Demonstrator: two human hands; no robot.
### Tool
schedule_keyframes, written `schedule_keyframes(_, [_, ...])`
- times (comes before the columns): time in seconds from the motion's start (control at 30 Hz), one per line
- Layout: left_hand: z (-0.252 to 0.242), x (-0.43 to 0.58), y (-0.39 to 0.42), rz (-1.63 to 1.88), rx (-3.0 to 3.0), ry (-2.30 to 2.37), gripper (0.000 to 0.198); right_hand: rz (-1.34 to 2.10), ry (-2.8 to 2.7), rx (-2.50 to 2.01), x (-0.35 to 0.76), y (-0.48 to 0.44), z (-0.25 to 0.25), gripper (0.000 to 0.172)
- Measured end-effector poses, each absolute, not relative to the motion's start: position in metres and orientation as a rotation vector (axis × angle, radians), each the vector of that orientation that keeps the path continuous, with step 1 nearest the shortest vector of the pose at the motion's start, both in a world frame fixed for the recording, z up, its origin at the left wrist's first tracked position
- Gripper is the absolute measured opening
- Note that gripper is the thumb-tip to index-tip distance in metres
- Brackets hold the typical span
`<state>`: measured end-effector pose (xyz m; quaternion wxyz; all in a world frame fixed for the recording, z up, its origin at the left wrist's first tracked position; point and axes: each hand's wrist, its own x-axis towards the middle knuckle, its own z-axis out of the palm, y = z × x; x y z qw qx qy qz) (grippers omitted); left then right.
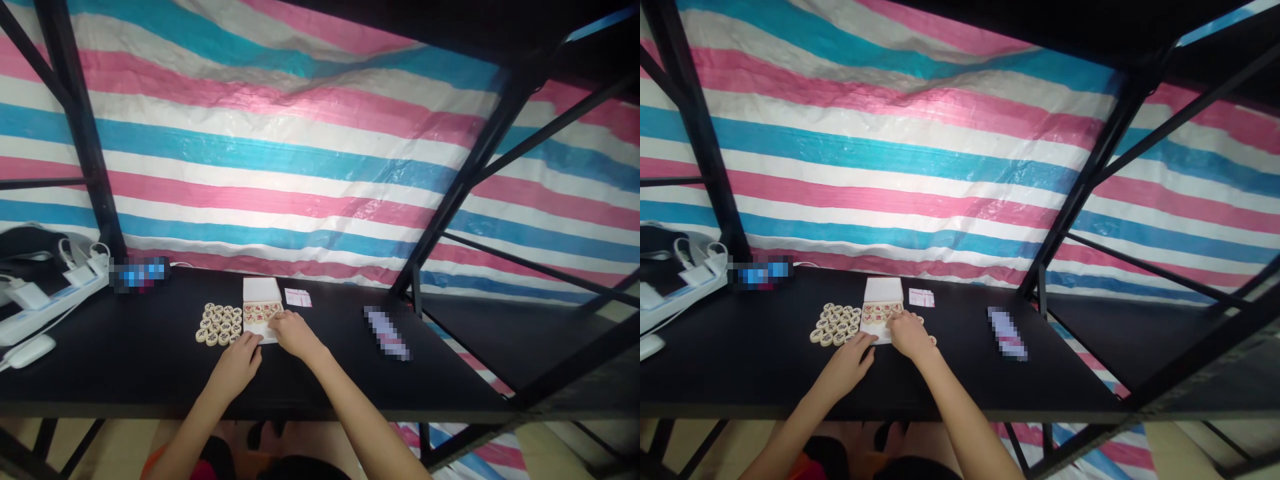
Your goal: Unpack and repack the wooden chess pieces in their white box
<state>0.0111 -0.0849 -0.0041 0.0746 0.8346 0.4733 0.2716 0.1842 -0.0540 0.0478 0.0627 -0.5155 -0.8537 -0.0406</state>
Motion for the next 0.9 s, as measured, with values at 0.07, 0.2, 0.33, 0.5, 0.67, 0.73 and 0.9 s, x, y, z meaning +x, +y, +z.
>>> schedule_keyframes(0.07, [-0.004,0.011,-0.085,0.809,2.503,1.424,0.027,-0.113,-2.593,-1.554,0.186,-0.054,0.048,0.027])
schedule_keyframes(0.2, [-0.005,0.012,-0.084,0.776,2.515,1.431,0.028,-0.129,-2.592,-1.563,0.189,-0.053,0.048,0.026])
schedule_keyframes(0.33, [-0.005,0.012,-0.084,0.775,2.519,1.435,0.028,-0.139,-2.588,-1.567,0.190,-0.054,0.048,0.027])
schedule_keyframes(0.5, [-0.004,0.011,-0.085,0.780,2.523,1.439,0.028,-0.124,-2.580,-1.600,0.193,-0.056,0.048,0.025])
schedule_keyframes(0.67, [-0.007,0.011,-0.084,0.804,2.525,1.422,0.028,-0.148,-2.504,-1.685,0.193,-0.058,0.047,0.025])
schedule_keyframes(0.73, [-0.007,0.011,-0.084,0.819,2.515,1.422,0.028,-0.127,-2.453,-1.708,0.191,-0.057,0.046,0.025])
schedule_keyframes(0.9, [-0.004,0.011,-0.085,0.800,2.512,1.425,0.028,0.032,-2.345,-1.772,0.183,-0.046,0.045,0.024])
